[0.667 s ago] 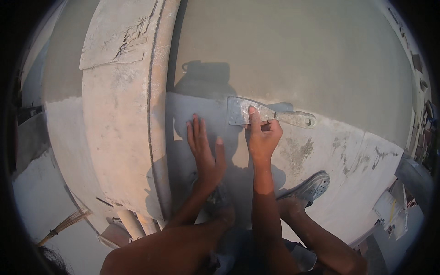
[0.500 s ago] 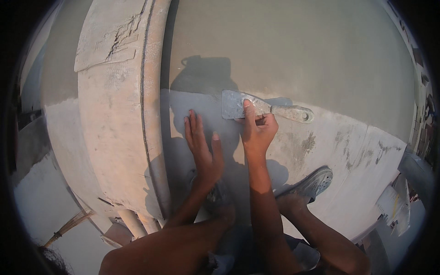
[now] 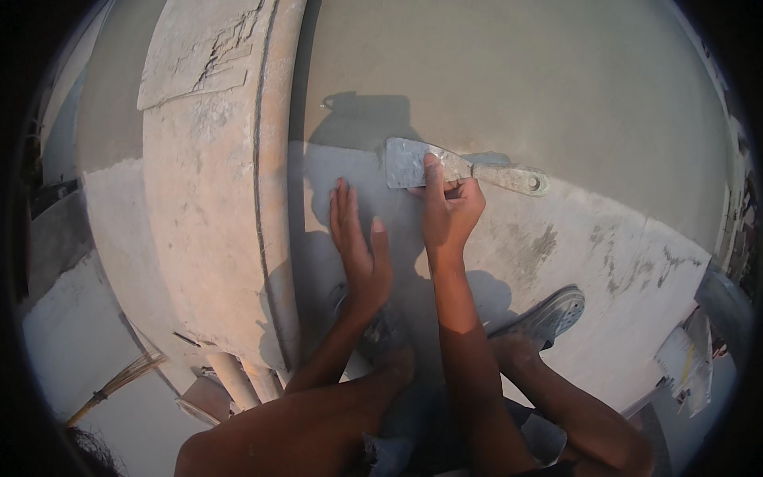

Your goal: The person smooths a wet concrete surface using a hand trowel and their left hand. They repeatedly scrape and flatten the material along the edge of a circular area, gradually extending the smoothed section.

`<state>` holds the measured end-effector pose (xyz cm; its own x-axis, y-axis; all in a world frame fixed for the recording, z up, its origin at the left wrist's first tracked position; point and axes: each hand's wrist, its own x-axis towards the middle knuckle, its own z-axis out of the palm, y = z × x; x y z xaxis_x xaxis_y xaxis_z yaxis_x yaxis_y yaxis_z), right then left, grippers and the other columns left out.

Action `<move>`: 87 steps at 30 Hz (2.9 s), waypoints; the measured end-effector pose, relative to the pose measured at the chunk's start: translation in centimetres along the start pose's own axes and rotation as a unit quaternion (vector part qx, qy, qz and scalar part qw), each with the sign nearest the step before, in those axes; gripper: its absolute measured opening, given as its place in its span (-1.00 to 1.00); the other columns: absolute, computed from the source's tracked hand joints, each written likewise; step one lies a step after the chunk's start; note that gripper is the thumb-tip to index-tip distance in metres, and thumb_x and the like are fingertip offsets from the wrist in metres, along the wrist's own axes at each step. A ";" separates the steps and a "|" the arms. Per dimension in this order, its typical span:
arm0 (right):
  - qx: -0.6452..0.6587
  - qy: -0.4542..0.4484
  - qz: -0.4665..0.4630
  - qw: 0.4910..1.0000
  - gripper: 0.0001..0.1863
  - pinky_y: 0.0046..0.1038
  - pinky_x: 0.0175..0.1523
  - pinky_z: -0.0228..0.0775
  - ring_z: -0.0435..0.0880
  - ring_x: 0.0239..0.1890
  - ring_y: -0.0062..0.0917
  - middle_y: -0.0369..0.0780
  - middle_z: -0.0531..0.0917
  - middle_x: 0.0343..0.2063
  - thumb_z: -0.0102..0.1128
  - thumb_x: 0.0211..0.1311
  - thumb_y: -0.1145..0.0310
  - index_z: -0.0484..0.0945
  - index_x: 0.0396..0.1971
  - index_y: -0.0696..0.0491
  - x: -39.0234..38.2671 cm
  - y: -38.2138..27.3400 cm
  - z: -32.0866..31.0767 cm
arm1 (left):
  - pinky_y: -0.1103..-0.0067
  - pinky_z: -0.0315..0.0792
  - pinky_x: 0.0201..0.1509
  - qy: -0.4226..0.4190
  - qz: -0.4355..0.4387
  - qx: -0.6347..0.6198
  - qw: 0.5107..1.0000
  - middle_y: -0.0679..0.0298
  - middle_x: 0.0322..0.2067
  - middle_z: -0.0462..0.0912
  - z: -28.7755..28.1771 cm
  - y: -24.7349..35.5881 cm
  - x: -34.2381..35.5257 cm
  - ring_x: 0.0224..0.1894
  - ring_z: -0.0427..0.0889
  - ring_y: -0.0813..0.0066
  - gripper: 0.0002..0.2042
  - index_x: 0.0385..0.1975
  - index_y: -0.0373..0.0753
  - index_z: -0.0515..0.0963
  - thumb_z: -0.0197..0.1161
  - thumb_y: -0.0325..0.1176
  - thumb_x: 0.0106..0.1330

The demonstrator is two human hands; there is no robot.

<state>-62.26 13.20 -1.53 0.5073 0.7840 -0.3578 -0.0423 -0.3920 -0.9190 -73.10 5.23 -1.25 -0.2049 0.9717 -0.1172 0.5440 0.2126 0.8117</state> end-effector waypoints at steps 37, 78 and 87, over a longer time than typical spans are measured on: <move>0.026 -0.060 0.032 0.997 -0.60 -0.56 -0.44 0.50 0.77 -0.51 -0.55 -0.14 0.72 -0.57 0.50 0.38 0.27 0.61 -0.53 0.26 -2.0 -1.9 2.1 | -0.09 -0.22 0.62 0.112 0.034 -0.020 0.993 -0.30 0.60 -0.13 0.1 -0.5 -1.1 0.64 -0.18 -0.32 -0.32 0.58 -0.49 -0.08 -0.14 -0.16 0.65; 0.041 -0.080 -0.027 0.996 -0.50 -0.38 -0.49 0.46 0.68 -0.65 -0.50 -0.06 0.67 -0.69 0.50 0.33 0.21 0.53 -0.65 0.24 -2.0 -0.6 8.5 | 0.06 -0.15 0.66 0.117 0.048 -0.095 0.987 -0.30 0.59 -0.16 0.1 -1.1 -1.2 0.64 -0.11 -0.23 -0.25 0.59 -0.52 -0.15 -0.31 0.04 0.69; -0.018 -0.104 -0.064 0.992 -0.54 -0.51 -0.49 0.46 0.75 -0.59 -0.57 -0.17 0.70 -0.66 0.51 0.35 0.22 0.56 -0.62 0.21 -2.1 -0.2 8.5 | 0.07 -0.14 0.66 0.122 0.039 -0.131 0.983 -0.29 0.59 -0.14 0.1 -1.3 -1.3 0.65 -0.10 -0.21 -0.24 0.59 -0.53 -0.16 -0.30 0.01 0.67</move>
<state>-70.60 15.68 -2.00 0.3179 0.9091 -0.2693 0.0439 -0.2979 -0.9536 -73.42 3.66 -2.24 -0.3771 0.9239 0.0649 0.3446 0.0749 0.9358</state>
